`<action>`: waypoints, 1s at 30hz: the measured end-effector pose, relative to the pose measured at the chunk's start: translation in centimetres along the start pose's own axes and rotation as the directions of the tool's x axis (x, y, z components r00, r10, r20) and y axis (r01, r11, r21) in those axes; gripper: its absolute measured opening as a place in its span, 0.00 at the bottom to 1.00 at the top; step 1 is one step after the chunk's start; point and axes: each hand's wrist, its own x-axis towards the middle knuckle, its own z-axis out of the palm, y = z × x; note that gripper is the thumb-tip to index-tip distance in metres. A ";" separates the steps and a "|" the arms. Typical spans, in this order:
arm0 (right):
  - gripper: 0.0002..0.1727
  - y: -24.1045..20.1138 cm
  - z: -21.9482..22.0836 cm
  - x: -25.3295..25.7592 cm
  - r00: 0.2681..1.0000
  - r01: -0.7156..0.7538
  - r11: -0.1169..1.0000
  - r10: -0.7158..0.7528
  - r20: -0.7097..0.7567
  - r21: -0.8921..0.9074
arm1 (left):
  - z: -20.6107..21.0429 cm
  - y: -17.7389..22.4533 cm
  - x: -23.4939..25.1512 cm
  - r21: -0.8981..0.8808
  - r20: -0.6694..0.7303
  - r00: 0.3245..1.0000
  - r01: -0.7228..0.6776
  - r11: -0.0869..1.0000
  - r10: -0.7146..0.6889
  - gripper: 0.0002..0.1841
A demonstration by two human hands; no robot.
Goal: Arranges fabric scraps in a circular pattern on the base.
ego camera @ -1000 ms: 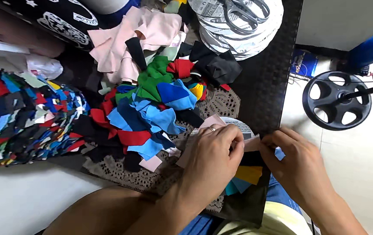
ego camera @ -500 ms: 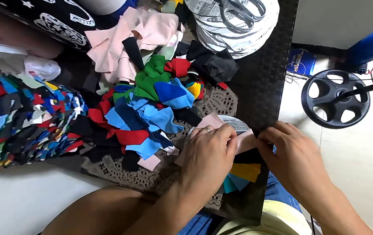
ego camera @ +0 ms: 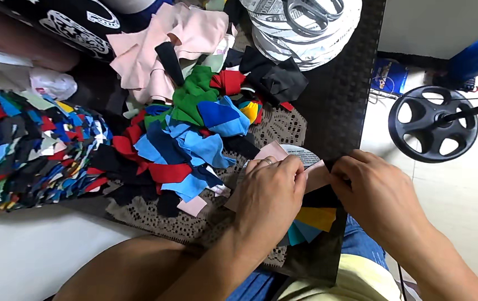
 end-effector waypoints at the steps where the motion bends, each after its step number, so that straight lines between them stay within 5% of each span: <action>1: 0.07 0.0 -0.1 0.1 1.000 0.005 1.000 -0.005 0.005 -0.005 | 0.0 0.0 0.0 0.001 0.001 1.000 0.001 1.000 -0.001 0.09; 10: 0.06 0.0 0.0 0.4 0.999 0.008 1.000 -0.008 0.036 0.000 | 0.1 -0.1 0.1 0.006 0.002 1.000 0.000 1.000 0.000 0.09; 14: 0.04 1.2 -1.1 0.1 0.998 -0.046 0.986 0.037 0.056 0.163 | 0.0 -0.1 0.2 -0.005 0.013 1.000 0.003 1.000 -0.003 0.08; 20: 0.08 5.0 -1.0 -1.9 0.984 -0.120 0.952 0.152 -0.095 0.280 | -0.1 -0.1 0.1 -0.002 0.018 1.000 0.001 1.000 -0.001 0.08; 30: 0.10 3.1 2.5 -2.3 0.961 0.135 0.948 -0.055 -0.272 0.287 | 0.0 -0.3 0.2 0.024 0.002 1.000 -0.020 1.000 0.020 0.09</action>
